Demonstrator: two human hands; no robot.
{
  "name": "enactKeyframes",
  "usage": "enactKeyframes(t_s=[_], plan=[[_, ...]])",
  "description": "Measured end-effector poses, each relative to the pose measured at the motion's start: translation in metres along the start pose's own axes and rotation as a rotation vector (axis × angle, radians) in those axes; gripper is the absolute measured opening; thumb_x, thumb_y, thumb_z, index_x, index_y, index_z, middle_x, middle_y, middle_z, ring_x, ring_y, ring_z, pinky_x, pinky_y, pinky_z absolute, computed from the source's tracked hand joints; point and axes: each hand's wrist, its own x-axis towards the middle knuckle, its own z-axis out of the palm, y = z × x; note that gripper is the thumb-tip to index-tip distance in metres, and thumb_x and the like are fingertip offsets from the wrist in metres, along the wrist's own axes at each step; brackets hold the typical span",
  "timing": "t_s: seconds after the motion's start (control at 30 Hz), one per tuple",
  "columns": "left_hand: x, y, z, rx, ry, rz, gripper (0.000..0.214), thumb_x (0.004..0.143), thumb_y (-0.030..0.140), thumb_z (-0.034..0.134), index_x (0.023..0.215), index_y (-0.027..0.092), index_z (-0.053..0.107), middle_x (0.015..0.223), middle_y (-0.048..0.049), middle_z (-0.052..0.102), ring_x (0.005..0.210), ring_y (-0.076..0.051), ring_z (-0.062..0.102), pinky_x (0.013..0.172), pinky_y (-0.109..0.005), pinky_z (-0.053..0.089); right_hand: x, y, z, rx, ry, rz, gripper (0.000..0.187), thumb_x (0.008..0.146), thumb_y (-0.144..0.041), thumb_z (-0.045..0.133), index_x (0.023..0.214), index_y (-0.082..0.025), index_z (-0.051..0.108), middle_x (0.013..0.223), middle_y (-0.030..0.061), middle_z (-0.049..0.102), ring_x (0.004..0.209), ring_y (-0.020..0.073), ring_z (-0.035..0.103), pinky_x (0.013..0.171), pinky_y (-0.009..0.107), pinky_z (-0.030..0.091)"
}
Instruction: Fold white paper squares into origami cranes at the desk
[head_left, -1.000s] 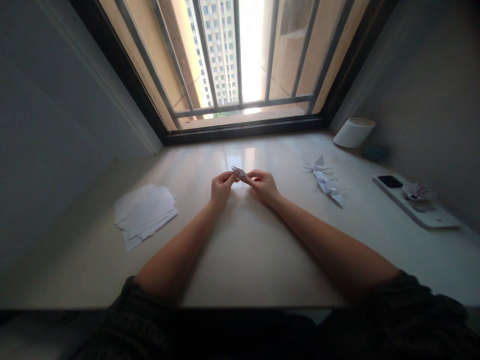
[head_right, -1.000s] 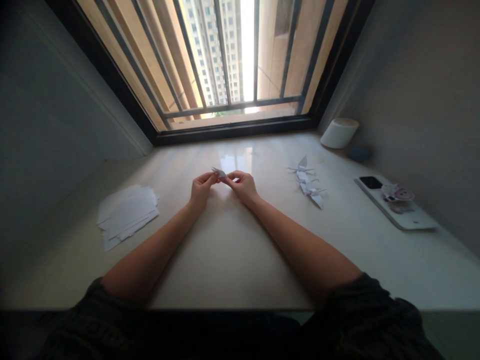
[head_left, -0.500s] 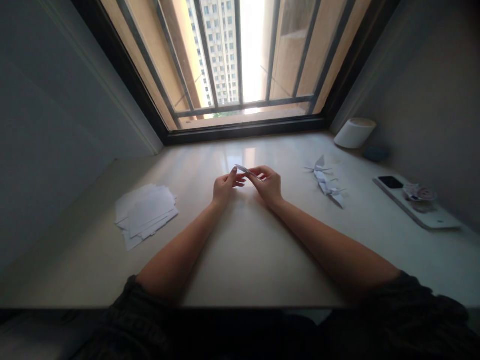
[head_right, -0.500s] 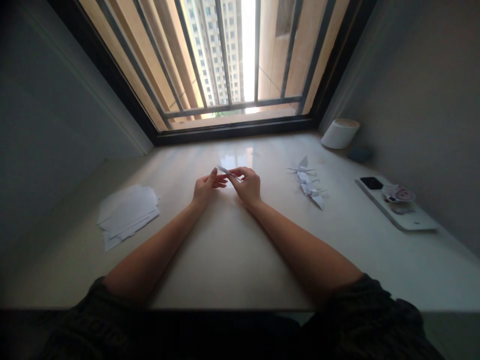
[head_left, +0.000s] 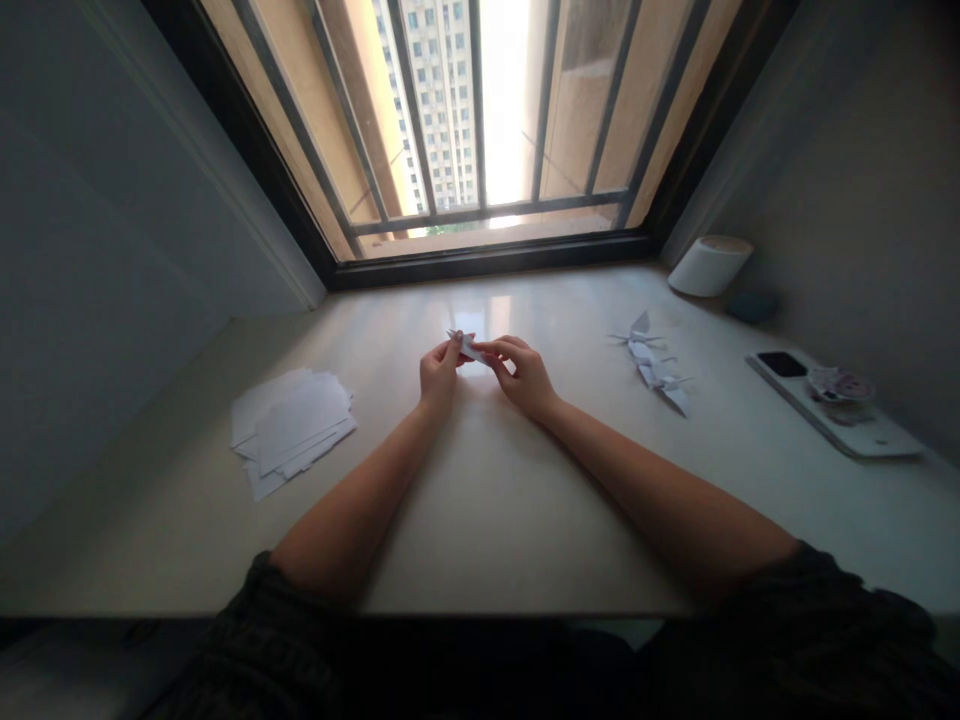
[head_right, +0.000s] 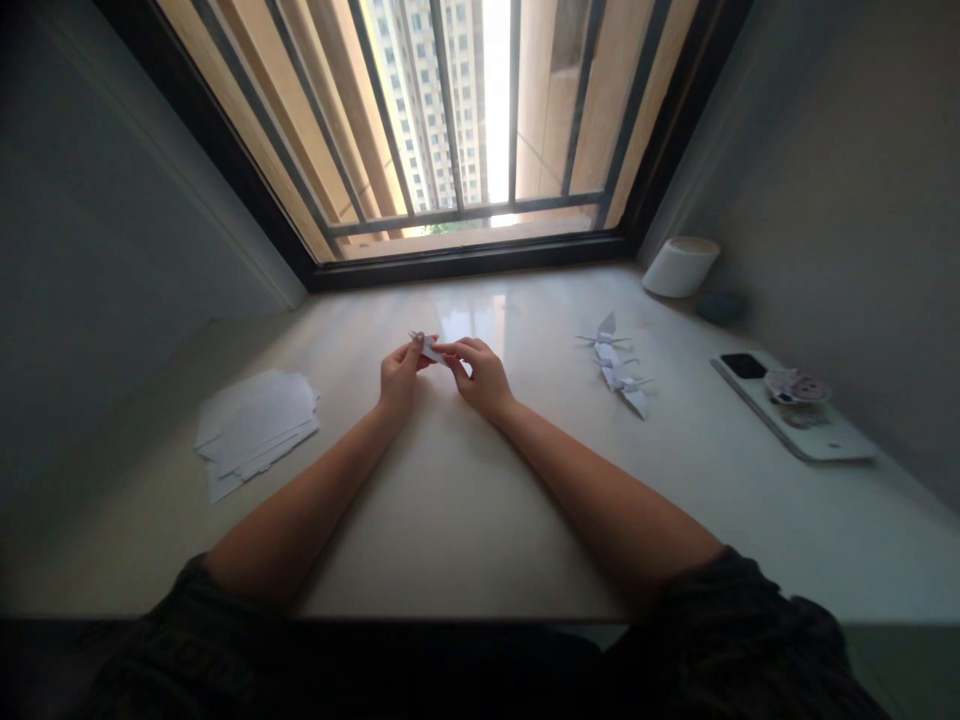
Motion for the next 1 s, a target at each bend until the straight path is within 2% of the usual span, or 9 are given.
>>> enactKeyframes(t_s=[0.17,0.23,0.4,0.63,0.83,1.0], plan=[[0.0006,0.0002,-0.001,-0.023,0.042,0.029,0.041,0.07,0.051,0.072,0.084,0.012,0.074,0.087,-0.008,0.072,0.07,-0.015,0.065,0.074,-0.031,0.052,0.0015,0.0107,0.003,0.27,-0.053,0.183,0.024,0.087,-0.023,0.051,0.098,-0.024,0.073,0.09,0.0033,0.07,0.081,0.0161,0.061,0.074,0.031,0.049],[0.0007,-0.0001,-0.0015,-0.015,0.056,0.05,0.041,0.07,0.051,0.072,0.083,0.012,0.074,0.085,-0.0072,0.072,0.069,-0.014,0.064,0.072,-0.03,0.052,0.0016,0.0117,0.0034,0.291,-0.063,0.215,0.024,0.085,-0.022,0.051,0.096,-0.024,0.073,0.09,0.0031,0.069,0.08,0.0154,0.061,0.073,0.03,0.05],[-0.0009,-0.002,-0.002,0.095,-0.009,0.053,0.041,0.072,0.051,0.071,0.086,0.013,0.075,0.073,-0.0052,0.071,0.064,-0.014,0.062,0.064,-0.027,0.05,0.0008,0.0062,0.002,0.206,-0.111,0.148,0.025,0.078,-0.022,0.063,0.102,-0.026,0.072,0.087,0.003,0.063,0.077,0.0144,0.06,0.065,0.027,0.05],[-0.0033,-0.0034,-0.0032,0.256,-0.072,0.112,0.041,0.079,0.054,0.063,0.08,0.015,0.075,0.074,-0.0058,0.071,0.066,-0.015,0.062,0.063,-0.026,0.047,0.0005,0.0042,0.0015,0.198,-0.121,0.154,0.012,0.077,-0.03,0.07,0.087,-0.025,0.074,0.085,0.0026,0.066,0.073,0.014,0.06,0.065,0.028,0.05],[-0.0024,-0.0038,-0.0025,0.252,-0.127,0.131,0.041,0.079,0.054,0.062,0.079,0.015,0.075,0.074,-0.0053,0.071,0.068,-0.015,0.062,0.067,-0.027,0.046,0.0017,0.0034,0.0023,0.186,-0.032,0.183,0.019,0.075,-0.043,0.072,0.077,-0.023,0.074,0.078,0.003,0.067,0.07,0.0145,0.059,0.061,0.028,0.047],[-0.001,-0.0046,-0.0031,0.197,-0.135,0.096,0.041,0.079,0.053,0.063,0.084,0.015,0.076,0.073,-0.0052,0.071,0.067,-0.015,0.061,0.068,-0.028,0.046,0.0013,0.0066,0.0029,0.198,-0.011,0.183,0.023,0.076,-0.046,0.071,0.081,-0.024,0.075,0.081,0.0037,0.067,0.072,0.0149,0.06,0.061,0.027,0.047]])
